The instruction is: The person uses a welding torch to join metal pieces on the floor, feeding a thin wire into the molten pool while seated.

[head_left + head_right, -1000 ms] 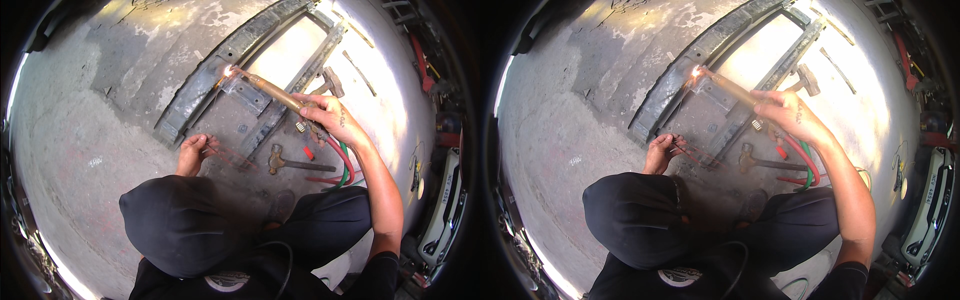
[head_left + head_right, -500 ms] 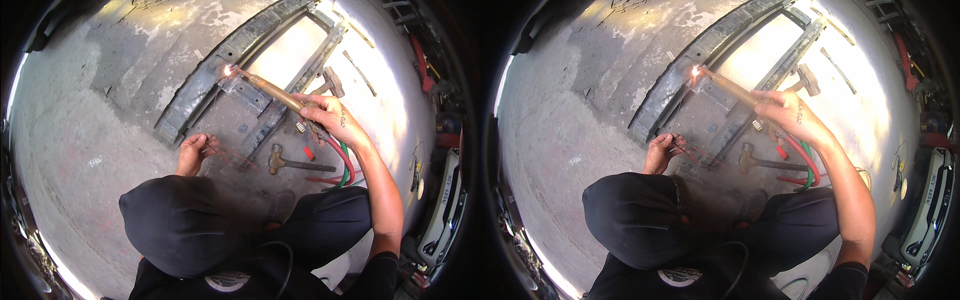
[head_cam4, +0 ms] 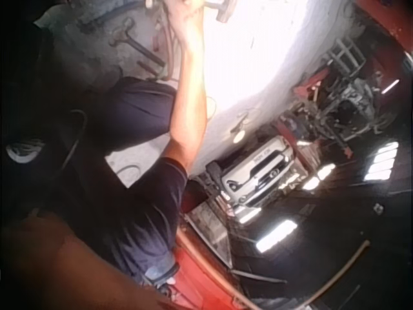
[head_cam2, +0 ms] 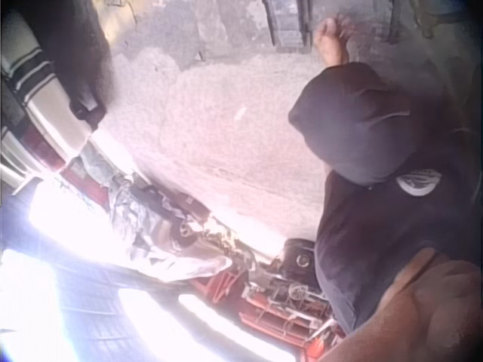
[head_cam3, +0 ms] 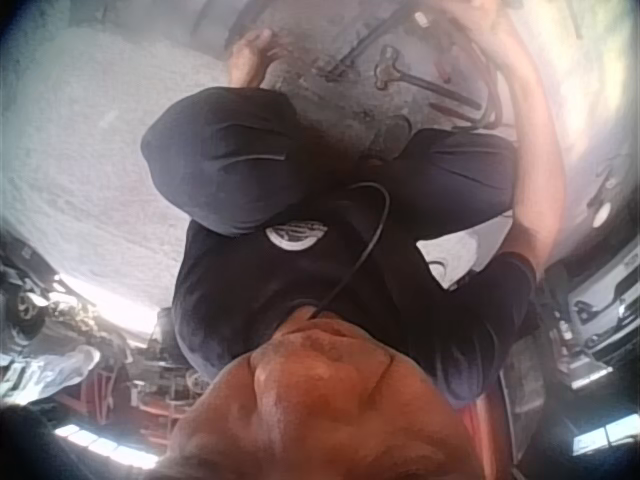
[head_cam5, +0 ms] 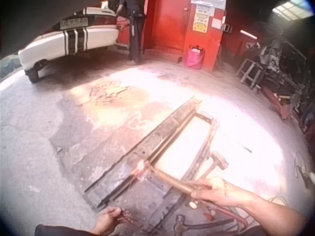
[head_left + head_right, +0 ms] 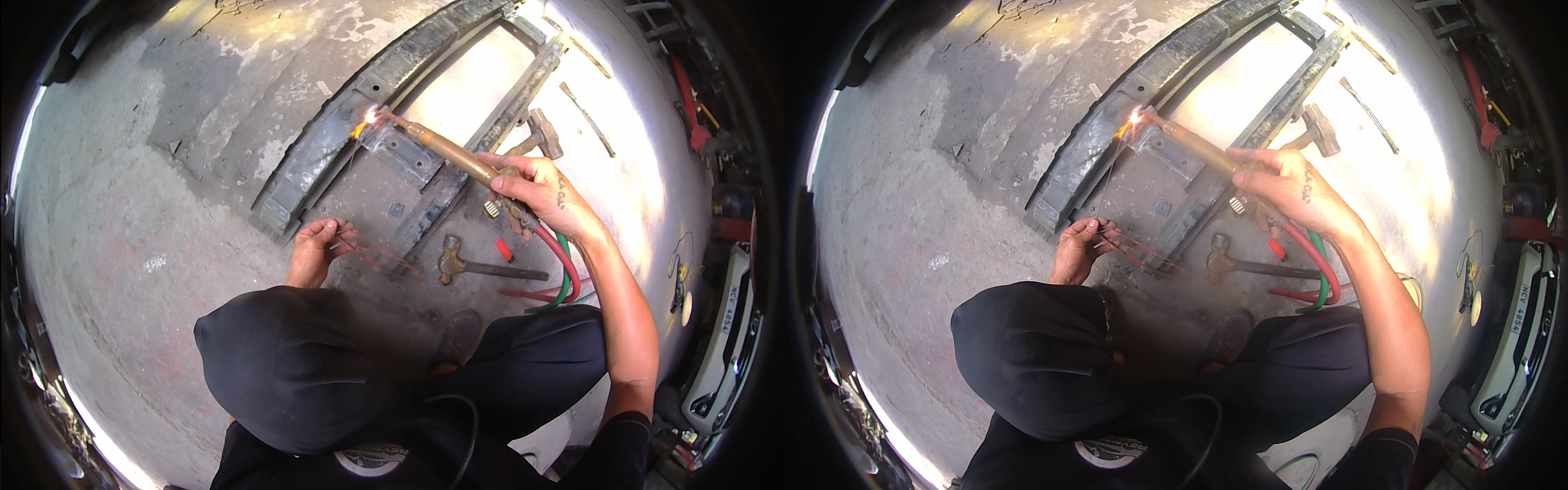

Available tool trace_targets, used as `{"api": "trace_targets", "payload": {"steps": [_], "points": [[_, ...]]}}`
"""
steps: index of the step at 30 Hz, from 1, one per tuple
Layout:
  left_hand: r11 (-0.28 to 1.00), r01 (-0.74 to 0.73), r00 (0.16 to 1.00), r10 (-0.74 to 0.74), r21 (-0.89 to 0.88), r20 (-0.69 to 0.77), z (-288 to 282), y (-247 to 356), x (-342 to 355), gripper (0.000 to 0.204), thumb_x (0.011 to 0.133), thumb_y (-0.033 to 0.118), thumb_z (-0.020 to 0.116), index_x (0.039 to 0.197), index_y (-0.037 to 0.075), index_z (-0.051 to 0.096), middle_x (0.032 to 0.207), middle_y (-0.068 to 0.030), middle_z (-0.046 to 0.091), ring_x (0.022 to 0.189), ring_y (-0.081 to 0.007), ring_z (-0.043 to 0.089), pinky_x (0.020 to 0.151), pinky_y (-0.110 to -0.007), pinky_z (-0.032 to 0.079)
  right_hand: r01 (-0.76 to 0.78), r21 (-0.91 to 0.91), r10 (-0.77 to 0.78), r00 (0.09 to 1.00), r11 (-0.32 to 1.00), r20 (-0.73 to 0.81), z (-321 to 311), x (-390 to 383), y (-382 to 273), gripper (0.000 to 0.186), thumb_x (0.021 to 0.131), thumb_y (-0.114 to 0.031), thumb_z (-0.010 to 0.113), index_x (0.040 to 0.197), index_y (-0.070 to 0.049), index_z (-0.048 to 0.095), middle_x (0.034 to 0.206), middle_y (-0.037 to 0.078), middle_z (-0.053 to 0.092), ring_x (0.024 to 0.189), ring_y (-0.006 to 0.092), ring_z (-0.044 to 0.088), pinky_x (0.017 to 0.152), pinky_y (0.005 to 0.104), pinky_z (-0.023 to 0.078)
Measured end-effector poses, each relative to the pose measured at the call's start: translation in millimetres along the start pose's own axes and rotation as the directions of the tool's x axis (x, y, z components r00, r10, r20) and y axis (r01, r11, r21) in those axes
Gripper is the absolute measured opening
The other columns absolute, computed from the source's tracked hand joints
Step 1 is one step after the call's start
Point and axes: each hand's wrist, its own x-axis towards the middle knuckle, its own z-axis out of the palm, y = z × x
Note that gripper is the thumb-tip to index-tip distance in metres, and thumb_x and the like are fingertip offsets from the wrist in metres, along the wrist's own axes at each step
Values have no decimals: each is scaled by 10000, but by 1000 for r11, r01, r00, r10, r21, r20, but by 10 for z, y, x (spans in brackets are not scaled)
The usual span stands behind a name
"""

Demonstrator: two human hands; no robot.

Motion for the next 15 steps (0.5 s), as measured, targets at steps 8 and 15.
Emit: {"api": "trace_targets", "payload": {"steps": [8, 15], "points": [[1000, 5, 1000, -5, 4, -6, 12, 7, -7, 279, 1087, 230, 549, 1150, -11, 674, 1109, -170, 744, 967, -245, 732, 881, -409, 602, 21, 6, -21, 1000, 1000, -4, 6, 2, 9, 564, 988, -224, 644, 1484, 20, 537, 925, 105, 696, 607, 127, 668, 590, 288, 544], [1000, 8, 1000, -8, 5, -4, 14, 9, 12, 278, 1090, 227, 541, 1152, -12, 668, 1110, -172, 743, 957, -247, 731, 881, -407, 599, 14, 5, -14, 1000, 1000, -12, 2, -1, 5, 563, 985, -221, 645, 1483, 20, 539, 926, 100, 696, 608, 126, 668, 590, 290, 541]]}}
